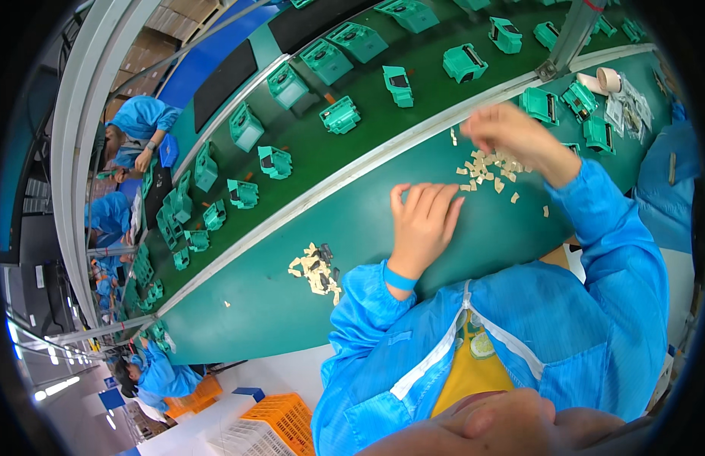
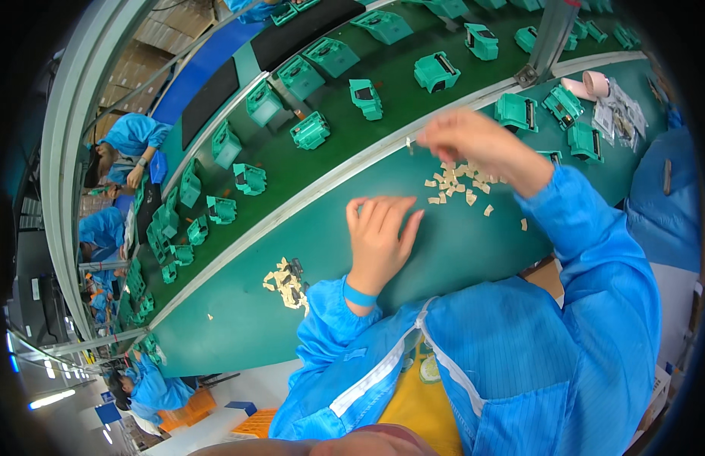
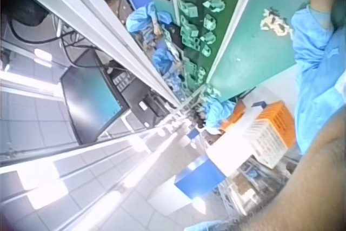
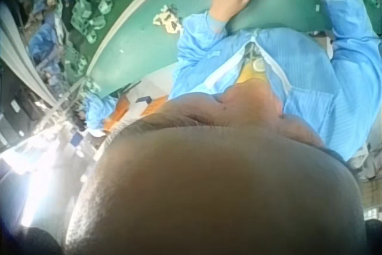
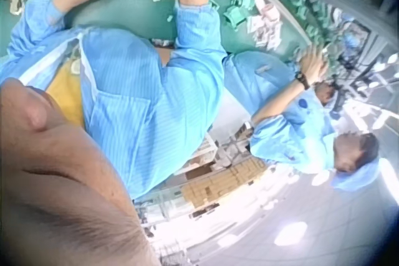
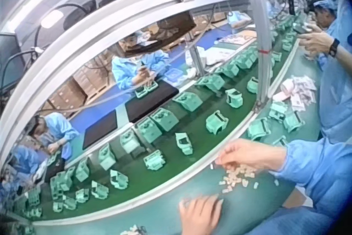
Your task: The person assembles small gold components into green plastic housings by hand on a production line.
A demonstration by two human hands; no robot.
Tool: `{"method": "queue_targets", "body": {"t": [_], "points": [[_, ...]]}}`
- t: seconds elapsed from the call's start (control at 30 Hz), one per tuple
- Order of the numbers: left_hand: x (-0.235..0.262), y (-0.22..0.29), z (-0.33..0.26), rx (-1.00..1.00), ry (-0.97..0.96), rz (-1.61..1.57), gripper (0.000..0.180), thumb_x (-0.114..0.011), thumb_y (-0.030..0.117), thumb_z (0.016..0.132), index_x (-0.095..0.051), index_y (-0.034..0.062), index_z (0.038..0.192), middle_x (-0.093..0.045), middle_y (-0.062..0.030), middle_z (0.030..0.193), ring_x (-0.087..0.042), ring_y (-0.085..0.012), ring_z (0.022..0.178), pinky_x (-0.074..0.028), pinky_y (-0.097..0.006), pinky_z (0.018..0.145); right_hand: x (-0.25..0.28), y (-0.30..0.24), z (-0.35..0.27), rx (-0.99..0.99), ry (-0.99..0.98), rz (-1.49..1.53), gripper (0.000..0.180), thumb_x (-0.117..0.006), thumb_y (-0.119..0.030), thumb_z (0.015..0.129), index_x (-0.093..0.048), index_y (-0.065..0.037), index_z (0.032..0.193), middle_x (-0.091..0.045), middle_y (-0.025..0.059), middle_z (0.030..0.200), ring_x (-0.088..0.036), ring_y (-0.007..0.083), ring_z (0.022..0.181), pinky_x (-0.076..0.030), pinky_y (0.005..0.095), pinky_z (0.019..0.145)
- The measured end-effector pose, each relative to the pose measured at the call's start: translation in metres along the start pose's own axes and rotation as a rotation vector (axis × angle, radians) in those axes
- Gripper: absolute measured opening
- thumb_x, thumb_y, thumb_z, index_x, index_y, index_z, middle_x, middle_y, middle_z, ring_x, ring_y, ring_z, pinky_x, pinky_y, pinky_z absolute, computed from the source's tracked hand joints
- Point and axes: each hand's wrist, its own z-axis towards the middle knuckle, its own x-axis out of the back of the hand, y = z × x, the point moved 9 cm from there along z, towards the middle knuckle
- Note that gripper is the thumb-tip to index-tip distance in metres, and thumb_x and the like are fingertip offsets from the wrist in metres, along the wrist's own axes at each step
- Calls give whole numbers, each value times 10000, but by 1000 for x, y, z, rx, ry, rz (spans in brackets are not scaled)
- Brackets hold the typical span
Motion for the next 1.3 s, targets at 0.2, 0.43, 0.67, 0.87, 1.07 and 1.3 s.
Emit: {"method": "queue_targets", "body": {"t": [0.2, 0.43, 0.67, 0.87, 1.07, 1.3], "points": [[13, -12, -31, 166, -32, -172, 164, -779, 87, 856, -712, 60, 1004, -715, -82, 949, -658, -273, 901, -469, -387, 836, 96, -55, 94, 537, 531, -1480, 1048, -846, -85, 703, -298, -142, 1594, -533, 141, 1465, -506, 389, 1333, -448, 440, 1099], [40, -34, -67, 395, 43, -191, 132, -762, 51, 862, -719, 40, 987, -719, -101, 927, -662, -296, 872, -500, -401, 805, 51, -60, 56, 321, 222, -752, 1050, -875, -174, 717, -298, -76, 1590, -583, 233, 1382, -561, 354, 1286, -446, 428, 1069], [53, -39, -84, 552, 212, -429, 244, -735, 2, 877, -681, 7, 1115, -715, -122, 968, -664, -274, 931, -511, -372, 855, -75, 18, -113, 121, -276, 363, 1163, -906, -296, 721, -227, -35, 1628, -625, 156, 1345, -614, 254, 1214, -414, 359, 1074], [65, -45, -108, 584, 268, -419, 278, -718, 15, 897, -655, 1, 1167, -693, -134, 1051, -661, -266, 984, -513, -371, 889, -139, 73, -65, -89, -362, -284, 795, -677, -361, 991, -291, -16, 1594, -683, 76, 962, -638, 136, 916, -484, 267, 819], [75, -65, -147, 734, 255, -341, 229, -703, 38, 918, -668, 5, 1142, -684, -136, 1049, -662, -264, 998, -517, -369, 890, -174, 46, -35, 91, -390, -746, 843, -755, -289, 936, -300, -25, 1595, -757, 126, 904, -673, 168, 774, -522, 302, 734], [60, -69, -115, 640, 94, -301, 292, -729, 82, 896, -660, 12, 1171, -670, -153, 1115, -637, -316, 1041, -501, -405, 928, -122, 21, -7, 335, 50, -835, 662, -739, -206, 946, -453, -66, 1526, -729, 125, 1113, -672, 193, 984, -539, 338, 819]]}}
